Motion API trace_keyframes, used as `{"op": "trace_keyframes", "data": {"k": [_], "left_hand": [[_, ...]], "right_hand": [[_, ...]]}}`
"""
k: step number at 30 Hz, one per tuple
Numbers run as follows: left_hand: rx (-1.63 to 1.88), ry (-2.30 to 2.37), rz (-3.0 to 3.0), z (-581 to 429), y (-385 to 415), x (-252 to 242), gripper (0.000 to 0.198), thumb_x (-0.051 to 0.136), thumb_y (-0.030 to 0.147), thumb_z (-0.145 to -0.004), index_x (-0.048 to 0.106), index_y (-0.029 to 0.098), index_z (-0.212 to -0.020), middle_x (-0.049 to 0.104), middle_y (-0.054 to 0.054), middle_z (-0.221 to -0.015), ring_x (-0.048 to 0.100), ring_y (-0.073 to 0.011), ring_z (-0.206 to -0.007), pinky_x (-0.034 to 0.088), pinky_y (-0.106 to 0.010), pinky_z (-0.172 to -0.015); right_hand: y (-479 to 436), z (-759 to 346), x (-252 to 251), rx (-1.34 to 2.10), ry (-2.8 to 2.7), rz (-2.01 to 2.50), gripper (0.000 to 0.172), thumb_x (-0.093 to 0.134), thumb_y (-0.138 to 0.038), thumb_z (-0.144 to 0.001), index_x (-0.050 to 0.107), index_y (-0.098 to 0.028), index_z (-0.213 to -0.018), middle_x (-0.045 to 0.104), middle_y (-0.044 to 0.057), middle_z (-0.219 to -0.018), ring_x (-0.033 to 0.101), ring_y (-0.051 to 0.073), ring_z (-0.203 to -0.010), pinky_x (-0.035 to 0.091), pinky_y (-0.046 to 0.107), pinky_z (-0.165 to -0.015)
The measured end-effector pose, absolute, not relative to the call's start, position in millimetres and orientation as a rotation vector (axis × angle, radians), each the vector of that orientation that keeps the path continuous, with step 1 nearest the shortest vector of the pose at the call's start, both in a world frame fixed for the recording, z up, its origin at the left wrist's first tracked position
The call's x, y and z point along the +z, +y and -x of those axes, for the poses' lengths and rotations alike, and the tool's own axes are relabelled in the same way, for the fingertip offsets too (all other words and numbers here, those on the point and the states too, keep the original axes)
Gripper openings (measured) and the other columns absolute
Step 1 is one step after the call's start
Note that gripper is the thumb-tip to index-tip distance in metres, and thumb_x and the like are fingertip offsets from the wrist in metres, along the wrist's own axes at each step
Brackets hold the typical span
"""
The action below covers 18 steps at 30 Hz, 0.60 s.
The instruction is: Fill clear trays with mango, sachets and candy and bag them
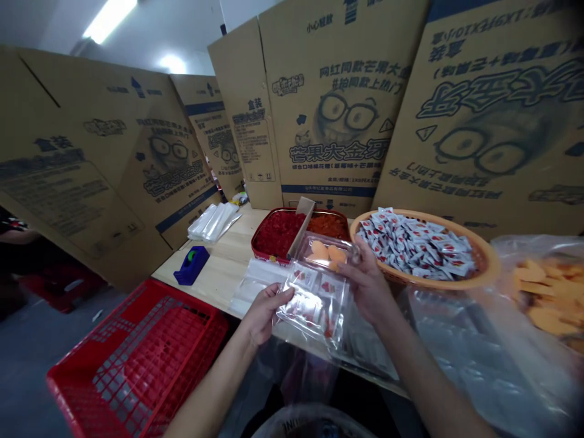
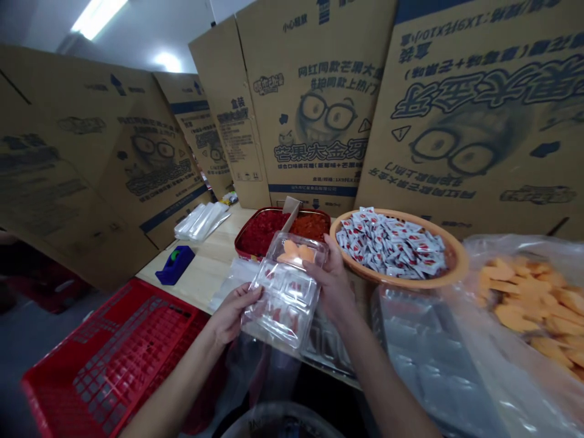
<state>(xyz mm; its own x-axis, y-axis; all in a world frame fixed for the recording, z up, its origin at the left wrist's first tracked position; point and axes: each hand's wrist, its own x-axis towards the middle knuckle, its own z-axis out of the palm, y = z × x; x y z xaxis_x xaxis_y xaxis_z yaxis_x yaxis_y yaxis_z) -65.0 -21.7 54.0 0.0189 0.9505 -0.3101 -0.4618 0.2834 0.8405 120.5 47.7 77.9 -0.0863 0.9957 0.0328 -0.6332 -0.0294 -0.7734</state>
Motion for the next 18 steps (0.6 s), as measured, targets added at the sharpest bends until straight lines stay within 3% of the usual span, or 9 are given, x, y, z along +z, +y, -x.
{"op": "trace_keyframes", "data": {"k": [6, 10, 14, 18], "left_hand": [[1.252, 0.981, -0.510, 76.4, -22.2, 47.5, 0.027, 0.074, 0.031, -0.062, 0.061, 0.014, -0.078, 0.063, -0.001, -0.068, 0.057, -0.0116, -0.057, 0.044, -0.025, -0.059], [1.308, 1.007, -0.511, 85.3, -26.8, 46.7, 0.030, 0.076, 0.030, -0.058, 0.062, 0.013, -0.079, 0.063, -0.002, -0.068, 0.057, -0.0114, -0.055, 0.045, -0.025, -0.059], [1.307, 1.046, -0.686, 100.5, -32.9, 48.3, 0.031, 0.073, 0.034, -0.062, 0.064, 0.013, -0.084, 0.065, -0.005, -0.077, 0.059, -0.0123, -0.065, 0.045, -0.025, -0.067], [1.326, 1.703, -1.111, 163.6, -22.8, 49.4, 0.037, 0.060, 0.040, -0.073, 0.060, 0.018, -0.103, 0.064, -0.008, -0.099, 0.060, -0.0185, -0.087, 0.046, -0.029, -0.074]], "right_hand": [[46.2, -113.7, 76.1, 1.490, -1.071, 0.908, 0.036, 0.074, -0.039, -0.059, 0.067, -0.021, -0.090, 0.067, 0.001, -0.087, 0.059, 0.013, -0.075, 0.046, 0.019, -0.059], [33.1, -97.9, 73.3, 1.454, -1.422, 0.950, 0.034, 0.079, -0.038, -0.051, 0.070, -0.020, -0.078, 0.067, 0.004, -0.083, 0.058, 0.017, -0.077, 0.047, 0.024, -0.066], [25.9, -80.9, 76.6, 1.417, -1.530, 0.923, 0.026, 0.077, -0.041, -0.052, 0.070, -0.020, -0.065, 0.066, 0.005, -0.075, 0.057, 0.018, -0.072, 0.048, 0.024, -0.060], [26.8, -78.1, 85.4, 1.395, -1.488, 0.951, 0.024, 0.075, -0.043, -0.052, 0.069, -0.021, -0.055, 0.066, 0.005, -0.075, 0.058, 0.019, -0.073, 0.049, 0.023, -0.058]]}}
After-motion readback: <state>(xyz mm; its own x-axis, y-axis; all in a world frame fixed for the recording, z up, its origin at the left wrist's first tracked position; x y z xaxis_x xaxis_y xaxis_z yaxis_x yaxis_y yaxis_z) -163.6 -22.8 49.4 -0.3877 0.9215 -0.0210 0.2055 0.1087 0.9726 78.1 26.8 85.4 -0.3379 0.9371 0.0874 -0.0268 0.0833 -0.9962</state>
